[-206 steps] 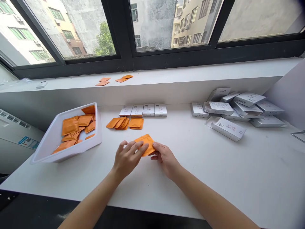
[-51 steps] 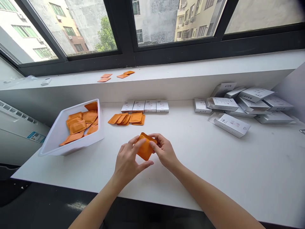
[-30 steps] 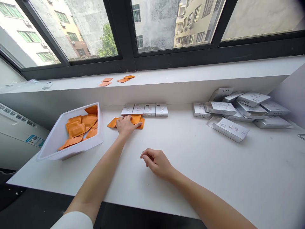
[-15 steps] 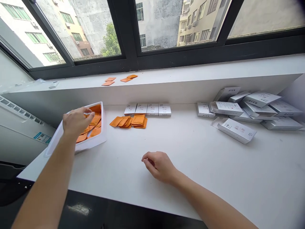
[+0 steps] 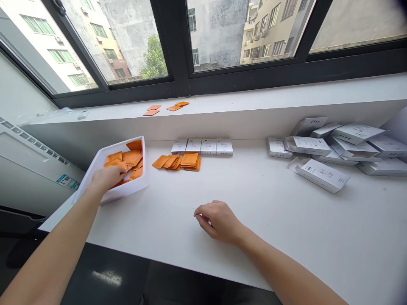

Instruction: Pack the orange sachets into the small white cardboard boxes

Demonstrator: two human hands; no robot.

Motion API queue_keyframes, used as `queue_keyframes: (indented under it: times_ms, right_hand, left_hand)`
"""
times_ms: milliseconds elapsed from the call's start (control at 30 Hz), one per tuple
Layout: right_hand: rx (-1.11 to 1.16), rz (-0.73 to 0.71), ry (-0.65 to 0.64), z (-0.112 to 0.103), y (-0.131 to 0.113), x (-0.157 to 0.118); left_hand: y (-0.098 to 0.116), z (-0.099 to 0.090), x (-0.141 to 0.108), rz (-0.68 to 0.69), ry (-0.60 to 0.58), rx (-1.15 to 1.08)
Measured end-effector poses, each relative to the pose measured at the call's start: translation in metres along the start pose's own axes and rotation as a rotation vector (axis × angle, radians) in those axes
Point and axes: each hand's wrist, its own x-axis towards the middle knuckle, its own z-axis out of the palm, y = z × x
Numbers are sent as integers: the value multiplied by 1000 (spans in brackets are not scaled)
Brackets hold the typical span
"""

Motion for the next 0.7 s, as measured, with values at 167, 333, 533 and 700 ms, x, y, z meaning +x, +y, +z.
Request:
queue_keyframes:
  times_ms: [167,333,533,700]
  right_hand:
    - [59,46,15,3,1,0]
    - [370,234,70,1,-2,1]
    - [790,340,219,-1,-4,6]
    - [899,494,405,-6,2,12]
  left_hand:
    - [36,-29,-11,-45,137,174]
    - [141,16,-90,-135,29,-515]
    - [187,92,-155,-279,-405,-896]
    - [173,93,-158,34,-453,-621]
